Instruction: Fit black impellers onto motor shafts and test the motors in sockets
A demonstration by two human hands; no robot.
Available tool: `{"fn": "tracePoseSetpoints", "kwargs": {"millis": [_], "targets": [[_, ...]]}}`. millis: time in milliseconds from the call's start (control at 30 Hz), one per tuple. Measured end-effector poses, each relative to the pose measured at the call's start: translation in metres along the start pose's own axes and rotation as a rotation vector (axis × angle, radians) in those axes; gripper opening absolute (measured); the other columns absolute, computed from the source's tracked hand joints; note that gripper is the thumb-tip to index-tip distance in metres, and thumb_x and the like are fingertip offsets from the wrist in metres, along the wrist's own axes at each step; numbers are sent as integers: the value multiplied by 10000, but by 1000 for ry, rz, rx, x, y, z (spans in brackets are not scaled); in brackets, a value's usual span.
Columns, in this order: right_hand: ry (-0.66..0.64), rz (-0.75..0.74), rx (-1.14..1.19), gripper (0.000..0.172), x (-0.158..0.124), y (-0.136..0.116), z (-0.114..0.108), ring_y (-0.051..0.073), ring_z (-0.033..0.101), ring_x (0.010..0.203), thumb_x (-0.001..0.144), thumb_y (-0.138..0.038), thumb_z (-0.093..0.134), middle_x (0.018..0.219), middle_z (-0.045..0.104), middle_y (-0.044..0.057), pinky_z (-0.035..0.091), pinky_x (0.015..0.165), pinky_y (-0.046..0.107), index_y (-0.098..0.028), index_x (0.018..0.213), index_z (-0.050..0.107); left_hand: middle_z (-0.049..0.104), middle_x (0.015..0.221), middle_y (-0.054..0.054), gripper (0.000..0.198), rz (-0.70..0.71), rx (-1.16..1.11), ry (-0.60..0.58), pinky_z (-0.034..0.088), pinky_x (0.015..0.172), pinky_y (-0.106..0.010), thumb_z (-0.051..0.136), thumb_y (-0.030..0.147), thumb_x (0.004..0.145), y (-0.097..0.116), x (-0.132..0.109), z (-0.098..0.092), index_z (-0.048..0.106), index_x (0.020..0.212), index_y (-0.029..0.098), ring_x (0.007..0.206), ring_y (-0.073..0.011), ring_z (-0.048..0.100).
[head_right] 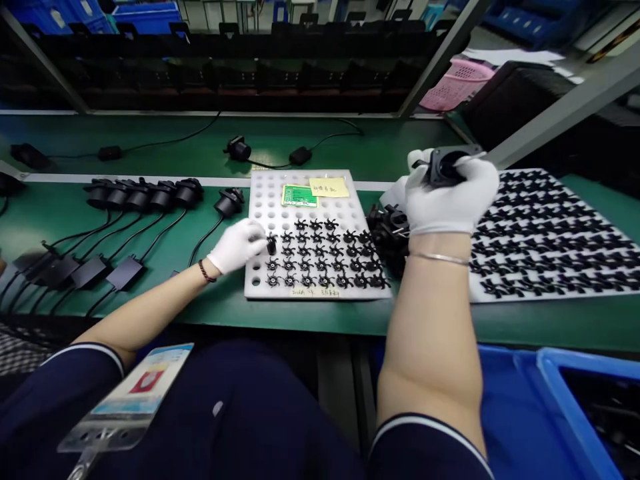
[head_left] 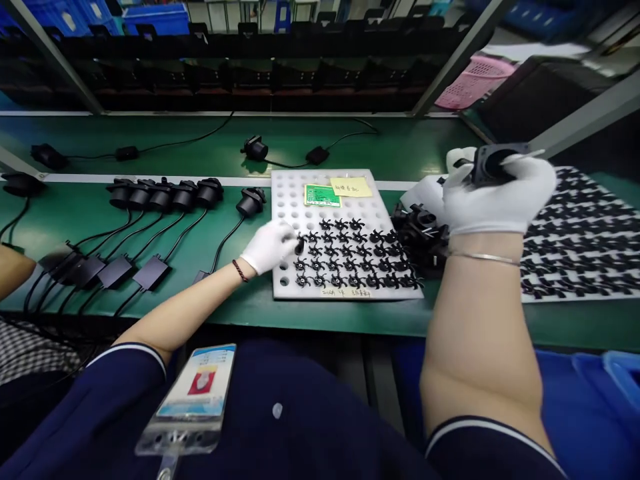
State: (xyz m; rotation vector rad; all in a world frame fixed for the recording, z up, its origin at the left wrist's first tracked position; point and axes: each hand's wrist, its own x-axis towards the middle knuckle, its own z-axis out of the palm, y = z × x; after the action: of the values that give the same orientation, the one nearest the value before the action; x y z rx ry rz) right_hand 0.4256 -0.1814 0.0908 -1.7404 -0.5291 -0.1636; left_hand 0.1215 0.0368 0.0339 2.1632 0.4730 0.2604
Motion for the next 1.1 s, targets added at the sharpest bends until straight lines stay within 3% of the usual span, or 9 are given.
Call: {"fn": "tracePoseSetpoints", "kwargs": {"millis": [67,167,333,433,500,633,733,900,1100], "targets": [[-56,101,216,517,-46,-22,-10,334,541,1495,890,-264,325,1366,693,189,556,1083,531,-241,1147,773,716,993,-65,215,-87,-472,80,589,1013,-462,701,248,892,0,-5,-15,523,784,198,1005,-248,732],[-124,221,413,535,-122,-55,-1,300,375,1617,872,-302,404,1539,614,73,516,1158,562,-360,1267,759,714,962,-28,302,-228,-1083,85,630,844,-403,713,286,913,1,-22,-30,423,872,214,867,-209,757],[-350,408,351,626,-189,-81,43,299,412,1588,1047,-439,183,1644,519,23,535,1110,620,-462,1617,441,682,894,-9,233,-432,-1430,132,537,688,-179,698,118,920,2,-59,-23,494,977,216,746,-91,684],[-424,426,360,605,-202,-77,63,313,560,1443,1053,-519,248,1610,550,75,612,942,515,-433,1639,371,685,916,-7,298,-418,-1457,148,508,674,-148,759,61,864,3,-73,-16,548,1013,209,726,-59,647],[-432,429,362,631,-212,-73,73,321,660,1292,1025,-625,349,1517,614,121,631,817,448,-377,1602,411,673,847,5,244,-403,-1429,156,437,556,-153,782,158,902,4,-78,-12,557,985,204,578,-44,553],[-477,404,399,638,-240,-69,92,300,757,1051,957,-695,595,1277,700,115,653,699,395,-318,1464,503,398,536,86,442,-501,-1414,152,204,402,-180,747,422,978,1,-78,0,422,774,203,367,-34,264],[-453,240,388,565,-255,-64,105,273,758,1009,961,-612,693,1255,686,100,683,754,423,-316,1414,532,305,515,108,519,-481,-1402,170,162,409,-170,825,487,903,0,-78,10,417,753,203,379,-30,228],[-311,-158,261,665,-262,-47,116,363,619,1348,999,-626,616,1442,580,163,581,1096,602,-291,1556,476,405,589,73,577,-250,-1295,81,217,457,-166,863,651,790,5,-87,15,546,873,177,458,-40,318],[-332,-343,193,704,-267,-37,112,376,633,1300,1043,-640,486,1481,519,173,593,1037,644,-331,1660,346,375,607,75,608,-218,-1188,65,232,480,-183,786,731,822,9,-88,12,512,874,191,470,-46,329]]}}
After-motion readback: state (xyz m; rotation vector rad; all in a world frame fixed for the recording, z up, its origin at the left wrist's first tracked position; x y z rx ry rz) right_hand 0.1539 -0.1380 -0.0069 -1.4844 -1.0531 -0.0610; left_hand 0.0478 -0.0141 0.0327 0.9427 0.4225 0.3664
